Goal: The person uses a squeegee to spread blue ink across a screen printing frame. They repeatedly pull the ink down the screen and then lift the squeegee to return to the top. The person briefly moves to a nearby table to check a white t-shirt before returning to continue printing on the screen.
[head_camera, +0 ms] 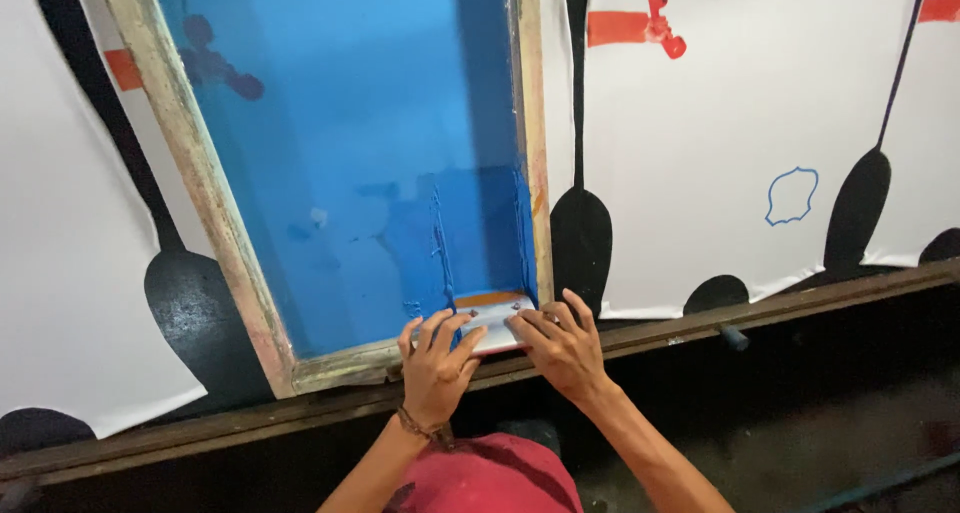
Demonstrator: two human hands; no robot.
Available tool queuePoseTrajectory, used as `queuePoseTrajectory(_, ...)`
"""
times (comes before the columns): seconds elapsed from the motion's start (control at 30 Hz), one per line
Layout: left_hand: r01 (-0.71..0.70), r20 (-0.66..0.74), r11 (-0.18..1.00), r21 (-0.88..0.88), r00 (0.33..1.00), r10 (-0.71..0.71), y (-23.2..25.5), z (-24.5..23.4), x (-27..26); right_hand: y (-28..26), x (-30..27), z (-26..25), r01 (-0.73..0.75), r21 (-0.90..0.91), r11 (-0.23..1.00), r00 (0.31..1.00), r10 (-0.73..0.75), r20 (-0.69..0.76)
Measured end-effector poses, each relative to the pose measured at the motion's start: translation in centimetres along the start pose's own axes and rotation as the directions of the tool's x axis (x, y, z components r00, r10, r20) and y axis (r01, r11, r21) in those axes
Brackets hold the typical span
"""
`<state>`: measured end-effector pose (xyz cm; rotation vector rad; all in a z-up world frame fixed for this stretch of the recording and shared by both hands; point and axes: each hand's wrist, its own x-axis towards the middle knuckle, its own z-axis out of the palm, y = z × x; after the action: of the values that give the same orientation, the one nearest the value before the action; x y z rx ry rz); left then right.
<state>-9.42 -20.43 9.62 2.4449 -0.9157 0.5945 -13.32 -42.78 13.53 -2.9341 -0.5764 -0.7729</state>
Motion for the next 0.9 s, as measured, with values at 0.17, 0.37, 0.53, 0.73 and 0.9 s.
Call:
queuePoseTrajectory(0.17,0.033,-0.089,0.999,0.022,0.996,-0.031,-2.3,1.0,4.6,2.8,4.4,1.9,-0.051,-0.071,0.996,0.987,0.040,-0.155)
queuePoseTrajectory(0.37,0.015,-0.232,0.996,0.086,0.973,0.005,-3.1,1.1,9.0,5.2,7.3,3.3,-0.076,-0.116,0.990,0.959,0.041,-0.279)
queuePoseTrajectory(0.53,0.040,-0.139,0.998,0.055,0.990,-0.032,-2.2,2.6,4.4,2.8,3.6,3.5,-0.098,-0.071,0.993,0.974,0.081,-0.211)
queuePoseTrajectory(0.73,0.042,-0.024,0.999,-0.005,0.999,-0.042,-0.4,2.8,-1.4,-0.3,-0.9,2.7,-0.112,-0.053,0.992,0.984,0.103,-0.145)
queuePoseTrajectory(0.9,0.030,-0.011,0.999,-0.023,0.999,-0.030,-0.1,0.7,0.0,-0.2,0.6,0.4,-0.088,-0.041,0.995,0.993,0.085,-0.083)
